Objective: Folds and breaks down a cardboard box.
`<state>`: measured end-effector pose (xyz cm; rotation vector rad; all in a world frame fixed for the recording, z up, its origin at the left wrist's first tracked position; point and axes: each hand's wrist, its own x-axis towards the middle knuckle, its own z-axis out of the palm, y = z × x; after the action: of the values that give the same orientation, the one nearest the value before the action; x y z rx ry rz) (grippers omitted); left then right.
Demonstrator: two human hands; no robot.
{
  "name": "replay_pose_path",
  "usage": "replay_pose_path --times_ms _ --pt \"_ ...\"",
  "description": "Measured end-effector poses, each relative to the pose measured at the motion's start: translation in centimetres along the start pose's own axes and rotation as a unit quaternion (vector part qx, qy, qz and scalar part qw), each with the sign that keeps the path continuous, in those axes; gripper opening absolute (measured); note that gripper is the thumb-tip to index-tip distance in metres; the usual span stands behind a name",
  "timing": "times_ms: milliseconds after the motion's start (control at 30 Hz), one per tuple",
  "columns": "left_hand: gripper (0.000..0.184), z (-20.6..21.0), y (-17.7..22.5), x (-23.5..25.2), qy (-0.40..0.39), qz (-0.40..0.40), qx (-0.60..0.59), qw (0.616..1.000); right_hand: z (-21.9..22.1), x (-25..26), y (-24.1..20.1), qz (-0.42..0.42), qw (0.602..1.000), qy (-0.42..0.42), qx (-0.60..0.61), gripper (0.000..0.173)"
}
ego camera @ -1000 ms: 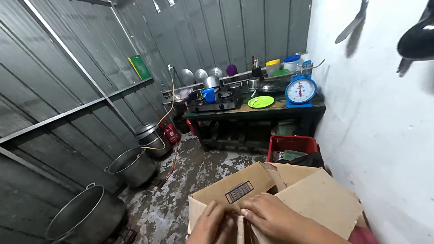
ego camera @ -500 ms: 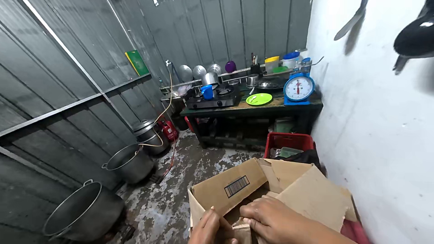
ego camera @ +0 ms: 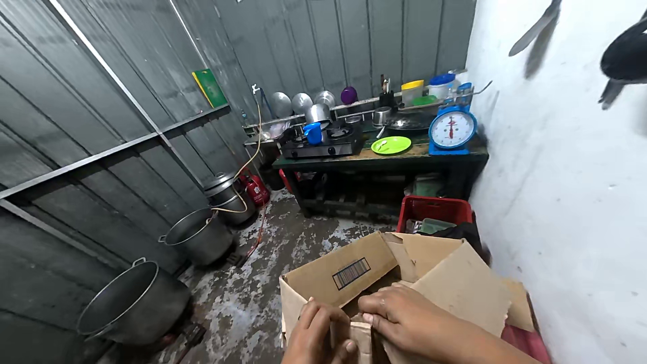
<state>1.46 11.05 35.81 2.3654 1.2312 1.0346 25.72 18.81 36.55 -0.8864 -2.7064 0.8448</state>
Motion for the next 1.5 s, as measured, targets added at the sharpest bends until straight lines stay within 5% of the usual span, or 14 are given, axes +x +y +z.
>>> replay_pose_path --times_ms 367,500,767,1000,1300,1500 --pt "0.016 -1.0 2.6 -1.4 -0.023 0.012 -0.037 0.999 2.3 2.2 -0.7 0.052 0.996 -0.053 -0.05 0.038" --pt "0.037 -2.0 1.5 -0.8 -0.095 -0.026 0.094 0.991 2.1 2.2 -0.6 0.018 0.998 0.01 -0.052 0.041" --pt "0.056 1.3 -2.3 0.4 0.15 0.082 0.13 0.977 2.4 4.6 -1.3 0.036 0.985 0.125 -0.111 0.051" --pt "0.053 1.8 -0.3 0.7 0.137 0.144 0.101 0.975 1.0 4.6 0.8 0.153 0.981 0.082 -0.085 0.052" --pt "0.053 1.4 -0.3 0.9 0.168 0.149 0.104 0.969 0.2 4.6 1.2 0.176 0.975 0.103 -0.088 0.051" --pt "0.054 0.1 0.1 0.1 0.208 0.133 0.065 0.967 -1.5 2.6 3.3 0.215 0.95 0.204 -0.096 0.043"
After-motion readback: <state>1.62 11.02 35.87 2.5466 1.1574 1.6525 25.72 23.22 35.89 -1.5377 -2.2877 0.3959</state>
